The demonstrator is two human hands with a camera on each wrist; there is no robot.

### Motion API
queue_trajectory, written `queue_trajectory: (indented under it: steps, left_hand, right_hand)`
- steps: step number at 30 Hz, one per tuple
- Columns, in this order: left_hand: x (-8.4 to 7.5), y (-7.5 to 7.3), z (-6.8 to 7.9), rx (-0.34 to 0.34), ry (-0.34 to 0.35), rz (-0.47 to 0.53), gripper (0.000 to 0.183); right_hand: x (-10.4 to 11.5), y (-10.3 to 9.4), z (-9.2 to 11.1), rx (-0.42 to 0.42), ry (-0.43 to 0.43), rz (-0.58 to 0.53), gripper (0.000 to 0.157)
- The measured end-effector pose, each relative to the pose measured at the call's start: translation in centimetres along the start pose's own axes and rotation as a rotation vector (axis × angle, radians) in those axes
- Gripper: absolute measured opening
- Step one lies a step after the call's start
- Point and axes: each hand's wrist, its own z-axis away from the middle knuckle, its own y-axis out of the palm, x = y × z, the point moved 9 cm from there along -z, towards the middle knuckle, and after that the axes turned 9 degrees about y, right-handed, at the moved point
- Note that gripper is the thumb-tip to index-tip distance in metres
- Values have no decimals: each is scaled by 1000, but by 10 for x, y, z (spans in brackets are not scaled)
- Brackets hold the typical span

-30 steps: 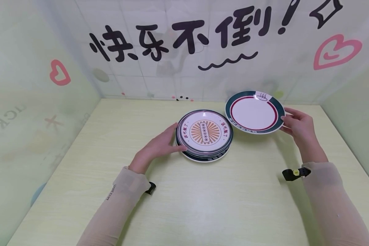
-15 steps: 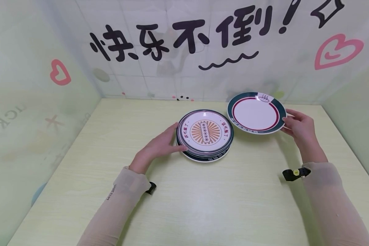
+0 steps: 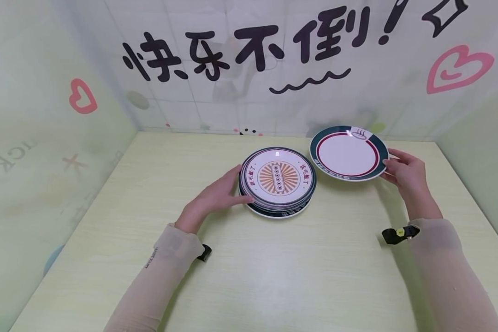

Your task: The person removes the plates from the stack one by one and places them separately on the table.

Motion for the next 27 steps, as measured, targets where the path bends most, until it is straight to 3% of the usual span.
queue_trajectory:
  steps: [27]
  left_hand:
    - [1,0,0,-2,-6,7,111]
  right_hand:
    - [-14,-9,-14,-84,74,13,62]
